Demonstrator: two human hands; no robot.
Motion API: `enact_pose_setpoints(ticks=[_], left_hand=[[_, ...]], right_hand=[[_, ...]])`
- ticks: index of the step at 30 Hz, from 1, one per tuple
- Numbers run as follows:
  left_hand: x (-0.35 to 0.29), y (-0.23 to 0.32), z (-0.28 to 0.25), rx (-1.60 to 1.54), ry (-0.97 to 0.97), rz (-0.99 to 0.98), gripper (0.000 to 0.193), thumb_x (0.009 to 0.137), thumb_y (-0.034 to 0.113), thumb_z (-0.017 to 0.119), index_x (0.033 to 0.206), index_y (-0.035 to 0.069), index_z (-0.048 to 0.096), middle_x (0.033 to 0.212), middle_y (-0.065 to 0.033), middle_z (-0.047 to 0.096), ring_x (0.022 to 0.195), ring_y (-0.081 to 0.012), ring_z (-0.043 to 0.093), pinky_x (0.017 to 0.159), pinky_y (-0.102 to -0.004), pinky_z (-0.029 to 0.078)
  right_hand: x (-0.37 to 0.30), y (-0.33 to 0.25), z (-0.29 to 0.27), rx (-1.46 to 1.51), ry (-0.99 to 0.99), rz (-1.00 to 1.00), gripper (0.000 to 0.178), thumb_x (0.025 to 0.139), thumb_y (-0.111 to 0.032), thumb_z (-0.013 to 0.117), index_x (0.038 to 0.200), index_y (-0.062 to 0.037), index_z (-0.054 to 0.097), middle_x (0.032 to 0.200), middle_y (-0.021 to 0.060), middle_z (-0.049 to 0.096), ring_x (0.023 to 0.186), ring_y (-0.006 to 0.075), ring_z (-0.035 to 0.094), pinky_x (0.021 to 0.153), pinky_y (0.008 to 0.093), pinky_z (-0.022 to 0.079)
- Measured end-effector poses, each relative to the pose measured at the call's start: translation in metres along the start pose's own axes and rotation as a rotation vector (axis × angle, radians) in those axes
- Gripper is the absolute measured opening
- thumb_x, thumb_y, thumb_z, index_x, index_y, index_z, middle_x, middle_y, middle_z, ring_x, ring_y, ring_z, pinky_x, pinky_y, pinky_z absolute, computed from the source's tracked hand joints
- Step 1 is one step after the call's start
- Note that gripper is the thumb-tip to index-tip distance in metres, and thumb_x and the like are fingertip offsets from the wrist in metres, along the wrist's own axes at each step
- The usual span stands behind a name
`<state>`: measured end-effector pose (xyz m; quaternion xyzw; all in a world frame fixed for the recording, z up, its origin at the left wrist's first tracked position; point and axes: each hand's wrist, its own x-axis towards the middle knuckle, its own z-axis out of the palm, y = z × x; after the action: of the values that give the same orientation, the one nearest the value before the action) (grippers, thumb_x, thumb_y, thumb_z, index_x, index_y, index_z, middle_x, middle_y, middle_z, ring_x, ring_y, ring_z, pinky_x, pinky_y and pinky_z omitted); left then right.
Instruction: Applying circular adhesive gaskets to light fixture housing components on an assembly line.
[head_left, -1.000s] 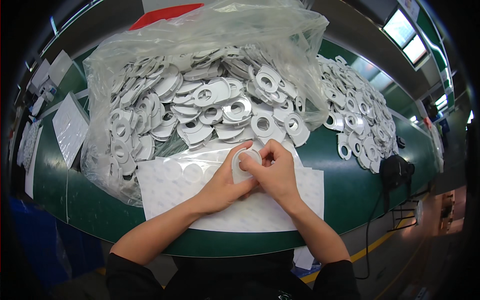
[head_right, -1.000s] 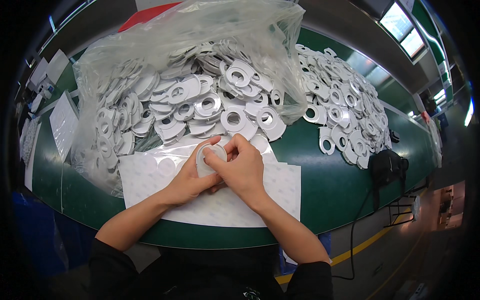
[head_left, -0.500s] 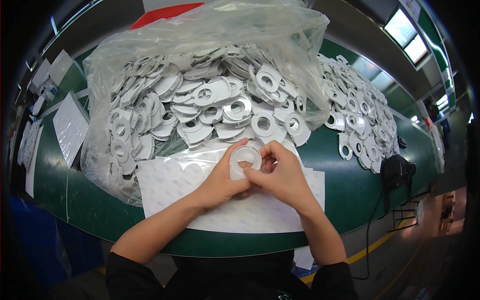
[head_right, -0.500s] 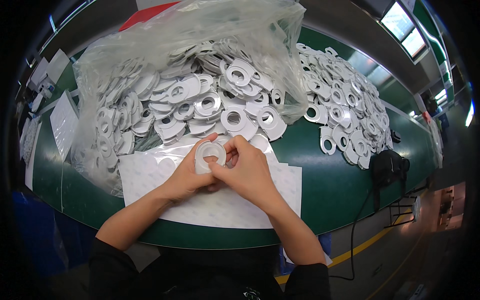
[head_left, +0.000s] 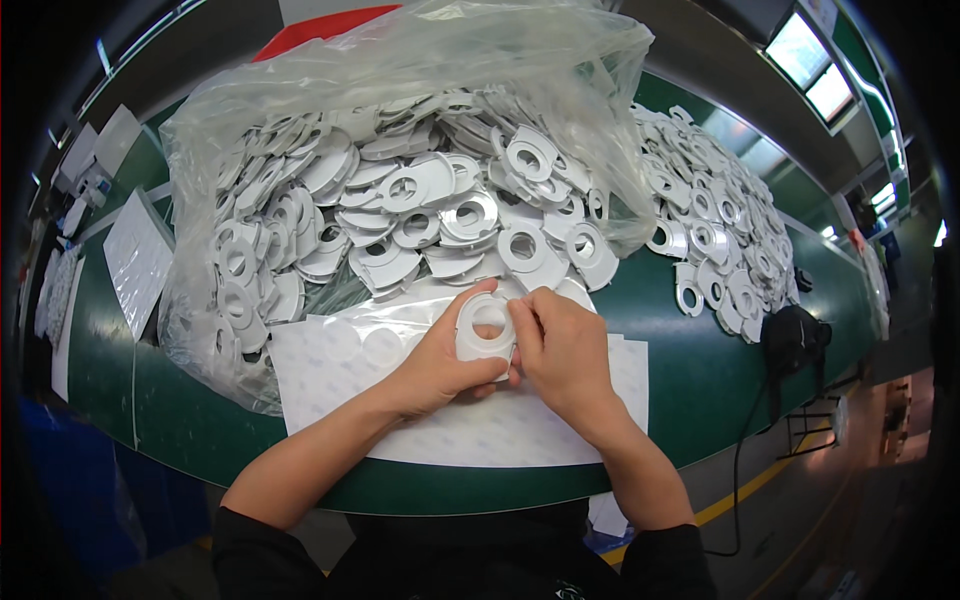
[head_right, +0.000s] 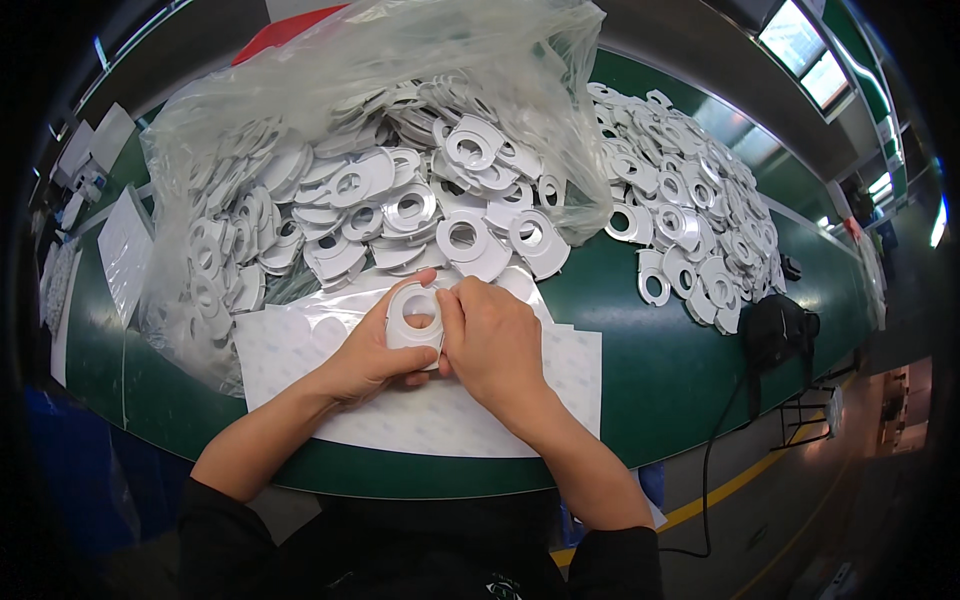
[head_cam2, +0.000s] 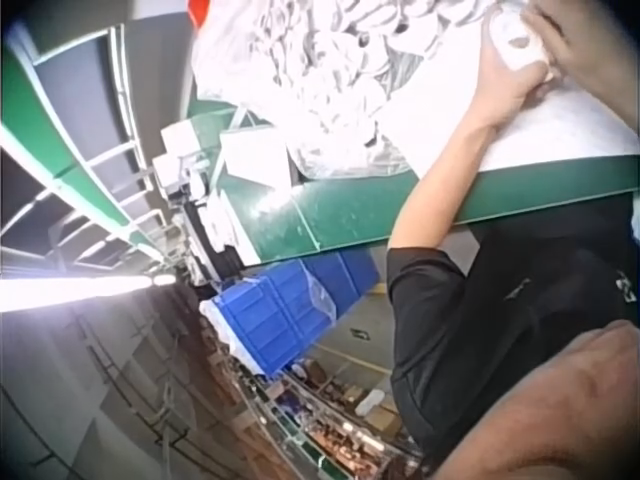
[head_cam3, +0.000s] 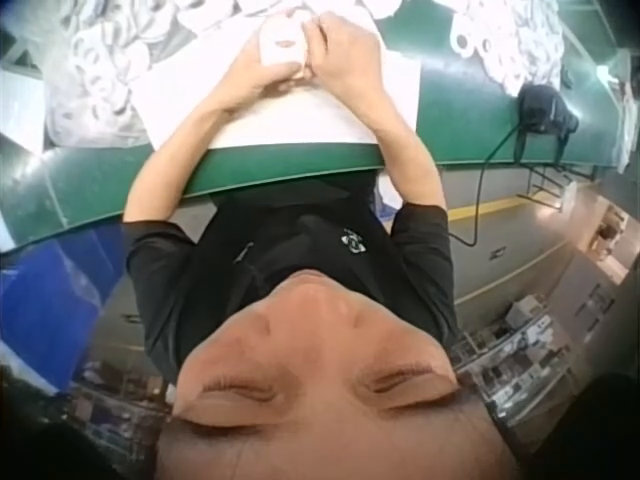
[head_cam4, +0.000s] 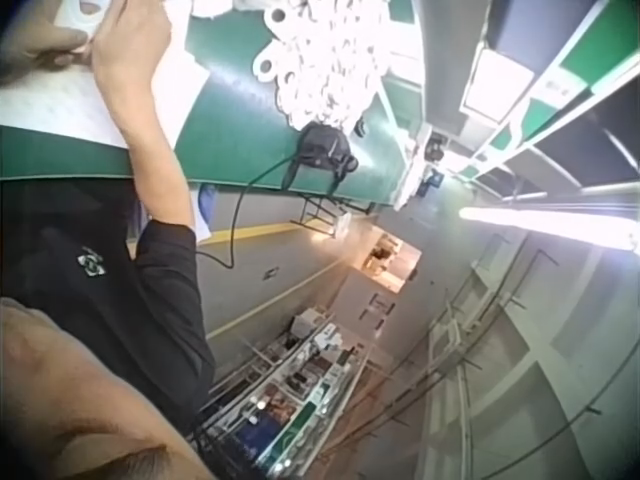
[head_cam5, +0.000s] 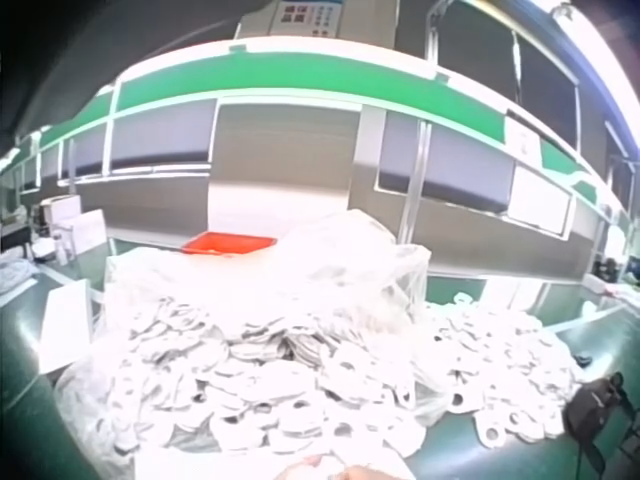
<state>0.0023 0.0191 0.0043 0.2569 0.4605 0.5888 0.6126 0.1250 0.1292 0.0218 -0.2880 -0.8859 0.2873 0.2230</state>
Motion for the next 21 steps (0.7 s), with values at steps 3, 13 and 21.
enact_pose_setpoints(ticks=[3, 13, 21], left_hand=[[-0.001, 0.001, -0.002, -0.011, -0.018, -0.003, 0.086, 0.077, -0.002, 0.059, 0.146, 0.010, 0.010, 0.101, -0.0114, 0.055, 0.067, -0.0124, 0.057, 0.052, -0.0217, 0.041], [-0.009, 0.030, -0.019, 0.086, -0.069, 0.316, 0.054, 0.089, 0.015, 0.057, 0.138, 0.007, 0.035, 0.123, -0.0124, 0.054, 0.107, -0.0220, 0.056, 0.084, -0.0342, 0.048], [0.005, 0.063, -0.083, 1.650, 0.687, 0.951, 0.035, 0.081, 0.008, 0.063, 0.116, 0.008, 0.058, 0.121, -0.0106, 0.055, 0.111, -0.0310, 0.050, 0.092, -0.0414, 0.042]], right_hand=[[0.003, -0.008, -0.006, 0.107, -0.045, 0.060, 0.021, 0.090, -0.017, 0.057, 0.079, 0.0005, 0.058, 0.060, 0.0086, 0.060, 0.052, 0.0149, 0.061, 0.049, 0.0273, 0.044], [0.024, 0.037, -0.063, 1.142, 0.473, 0.290, 0.023, 0.094, -0.025, 0.056, 0.101, -0.0040, 0.062, 0.085, 0.0034, 0.062, 0.063, 0.0056, 0.051, 0.053, 0.0207, 0.040], [0.015, 0.011, -0.056, 0.789, 0.191, 0.051, 0.022, 0.089, -0.008, 0.060, 0.109, -0.0007, 0.060, 0.091, 0.0033, 0.063, 0.076, 0.0080, 0.057, 0.066, 0.0195, 0.044]])
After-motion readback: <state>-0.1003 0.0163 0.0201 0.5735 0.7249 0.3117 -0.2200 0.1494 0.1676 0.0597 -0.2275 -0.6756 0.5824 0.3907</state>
